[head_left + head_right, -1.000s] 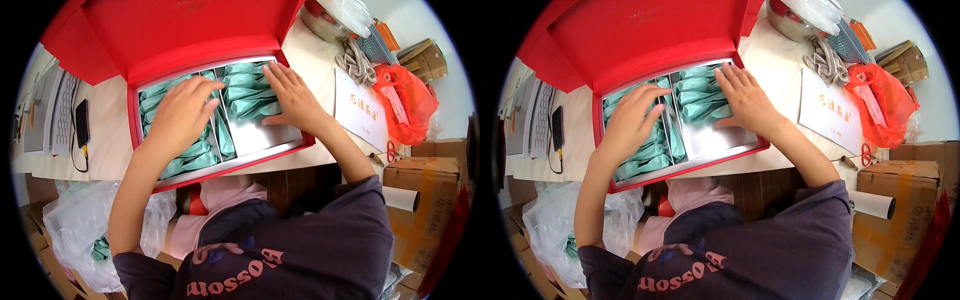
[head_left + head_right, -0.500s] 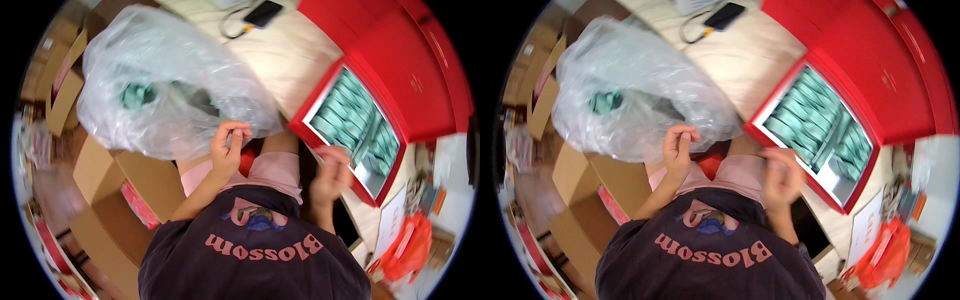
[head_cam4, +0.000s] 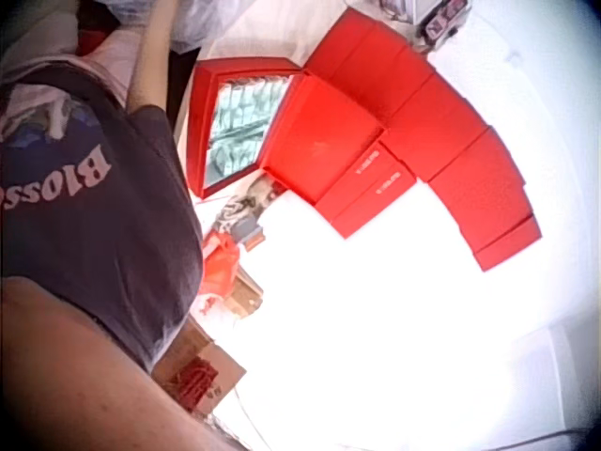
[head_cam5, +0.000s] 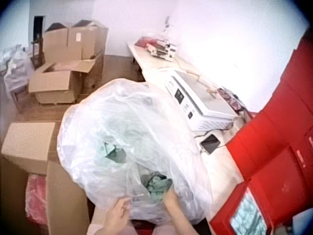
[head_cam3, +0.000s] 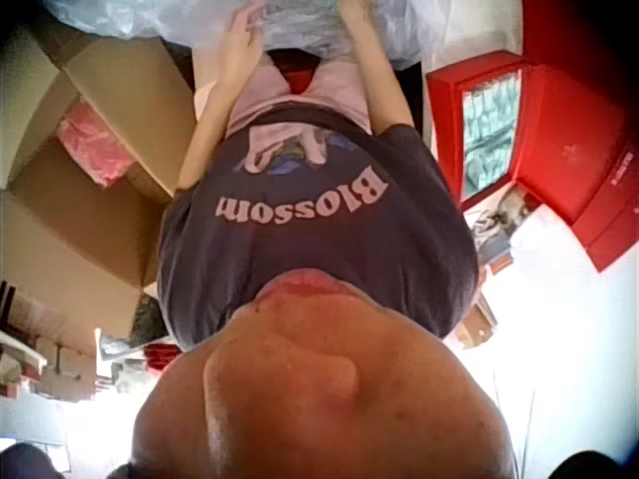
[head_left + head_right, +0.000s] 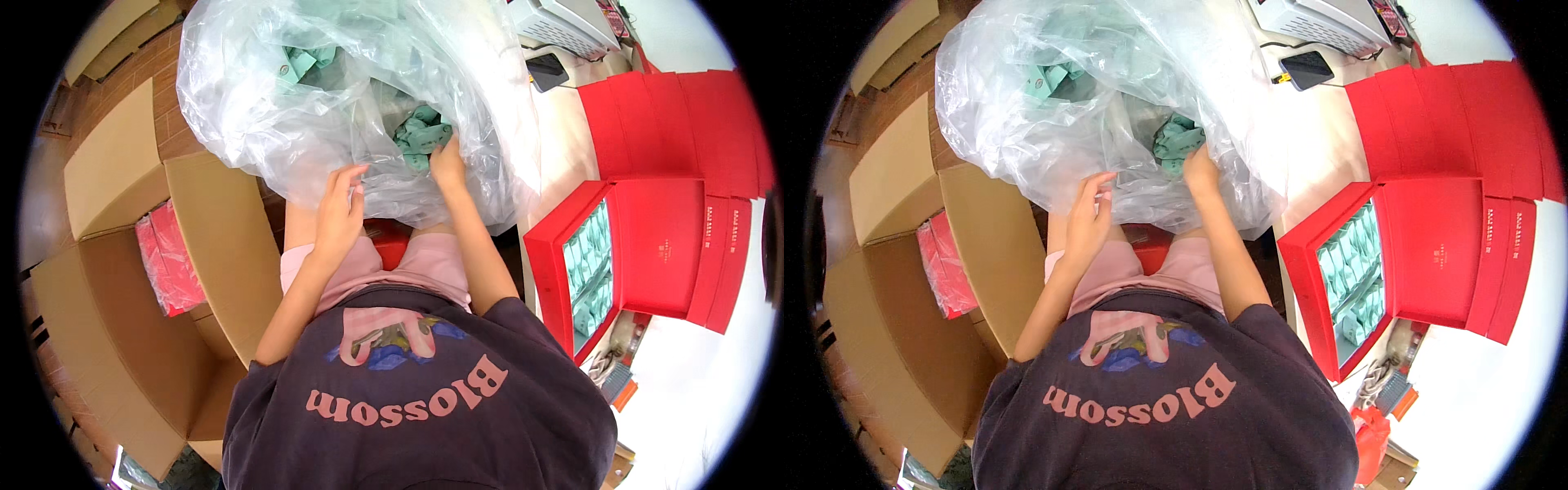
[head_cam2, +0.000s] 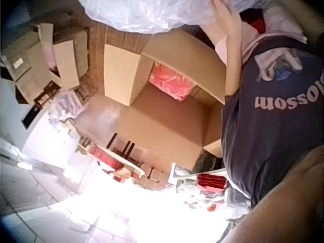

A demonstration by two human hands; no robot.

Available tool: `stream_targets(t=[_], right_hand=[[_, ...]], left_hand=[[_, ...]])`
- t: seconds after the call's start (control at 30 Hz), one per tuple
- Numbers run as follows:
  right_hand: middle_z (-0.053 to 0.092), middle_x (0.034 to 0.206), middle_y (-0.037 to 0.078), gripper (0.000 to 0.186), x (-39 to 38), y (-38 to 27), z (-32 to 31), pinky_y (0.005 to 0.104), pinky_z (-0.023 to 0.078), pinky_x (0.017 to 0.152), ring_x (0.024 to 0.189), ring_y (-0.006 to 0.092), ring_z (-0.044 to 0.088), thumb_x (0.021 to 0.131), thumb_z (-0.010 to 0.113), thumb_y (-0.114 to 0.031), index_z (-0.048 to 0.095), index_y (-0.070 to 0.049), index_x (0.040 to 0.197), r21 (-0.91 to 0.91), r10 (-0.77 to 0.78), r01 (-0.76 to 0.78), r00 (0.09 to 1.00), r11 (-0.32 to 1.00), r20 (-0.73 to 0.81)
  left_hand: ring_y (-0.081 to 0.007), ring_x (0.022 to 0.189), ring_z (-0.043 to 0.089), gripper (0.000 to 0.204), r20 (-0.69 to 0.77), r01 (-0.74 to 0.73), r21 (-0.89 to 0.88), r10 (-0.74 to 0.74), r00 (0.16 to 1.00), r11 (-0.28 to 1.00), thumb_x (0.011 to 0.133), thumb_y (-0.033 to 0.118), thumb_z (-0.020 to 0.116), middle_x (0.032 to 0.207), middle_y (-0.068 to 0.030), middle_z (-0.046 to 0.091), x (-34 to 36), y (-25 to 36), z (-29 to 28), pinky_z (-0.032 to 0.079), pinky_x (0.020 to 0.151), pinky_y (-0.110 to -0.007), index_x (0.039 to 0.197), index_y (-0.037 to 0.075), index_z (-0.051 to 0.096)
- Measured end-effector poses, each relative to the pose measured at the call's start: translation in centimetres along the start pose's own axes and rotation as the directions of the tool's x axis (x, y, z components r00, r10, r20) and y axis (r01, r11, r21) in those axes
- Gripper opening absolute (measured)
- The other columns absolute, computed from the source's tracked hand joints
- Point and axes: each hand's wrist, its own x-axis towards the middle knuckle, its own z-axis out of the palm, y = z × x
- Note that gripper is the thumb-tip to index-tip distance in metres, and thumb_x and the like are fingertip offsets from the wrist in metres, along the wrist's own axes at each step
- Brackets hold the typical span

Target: The person sorts tea packets from a plastic bag, arranges them into red gift boxes, closes the boxes, and stacks them on a table.

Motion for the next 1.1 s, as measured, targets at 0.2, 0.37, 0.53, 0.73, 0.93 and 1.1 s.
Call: stream_targets(t=[0.2,0.37,0.53,0.73,0.93,1.1], right_hand=[[0.049,0.125,0.026,0.06,1.2,0.9,2.9,0.0458,0.045,0.092,0.112,0.042,0.051,0.077,0.057,0.0,0.037,-0.002,0.134,-0.525,-0.47,0.362,0.879,0.77,-0.083],[0.055,0.108,0.02,0.041,1.2,0.4,1.1,0.0448,0.048,0.085,0.103,0.0386,0.055,0.076,0.067,-0.007,0.053,-0.001,0.114,-0.408,-0.205,0.32,0.932,0.855,0.3],[0.058,0.093,0.022,0.027,-6.7,-5.8,-2.0,0.0467,0.047,0.066,0.084,0.04,0.06,0.086,0.063,-0.02,0.053,0.001,0.099,-0.052,-0.562,0.562,0.827,0.826,0.007],[0.06,0.07,0.023,0.027,-11.5,-8.9,-3.7,0.0456,0.046,0.055,0.063,0.0423,0.059,0.093,0.057,-0.026,0.053,0.0,0.097,0.358,-0.346,0.276,0.927,0.892,0.147],[0.065,0.089,0.018,0.04,-11.7,-8.0,-7.0,0.0393,0.05,0.067,0.078,0.0323,0.064,0.088,0.064,-0.029,0.055,-0.002,0.117,0.393,-0.402,0.35,0.914,0.85,0.056],[0.057,0.126,0.012,0.048,-10.2,-9.1,-8.6,0.0335,0.04,0.096,0.113,0.0218,0.054,0.085,0.066,-0.024,0.054,-0.003,0.127,0.588,-0.645,0.539,0.763,0.603,-0.038]], left_hand=[[-0.0237,0.09,0.059,0.027,0.073,0.088,0.003,-0.088,0.993,0.996,0.09,0.004,0.051,0.114,-0.0128,0.055,-0.1,0.2,-1.9,0.049,0.078,-0.033,0.117,0.005,0.054],[-0.0206,0.089,0.059,0.028,0.117,0.166,0.026,-0.168,0.979,0.986,0.091,0.006,0.052,0.115,-0.011,0.056,-0.3,-0.2,-2.7,0.049,0.076,-0.031,0.119,0.005,0.054],[-0.018,0.098,0.057,0.036,0.083,0.313,-0.362,-0.304,0.949,0.878,0.096,0.023,0.053,0.118,-0.0125,0.057,-0.1,-1.4,-1.0,0.048,0.081,-0.031,0.124,0.001,0.051],[-0.0182,0.103,0.055,0.054,0.133,0.411,-0.479,-0.398,0.908,0.776,0.098,0.046,0.042,0.116,-0.0111,0.058,0.4,2.5,0.3,0.045,0.087,-0.03,0.126,0.0,0.047],[-0.0106,0.08,0.054,0.056,0.183,0.542,-0.594,-0.556,0.811,0.595,0.096,0.054,0.04,0.088,-0.0041,0.059,1.5,4.7,0.5,0.045,0.069,-0.025,0.108,0.002,0.058],[-0.0069,0.049,0.041,0.06,0.414,0.647,-0.519,-0.499,0.762,0.558,0.094,0.06,0.039,0.065,0.0011,0.05,1.0,6.4,-0.3,0.03,0.042,-0.023,0.097,0.004,0.059]])
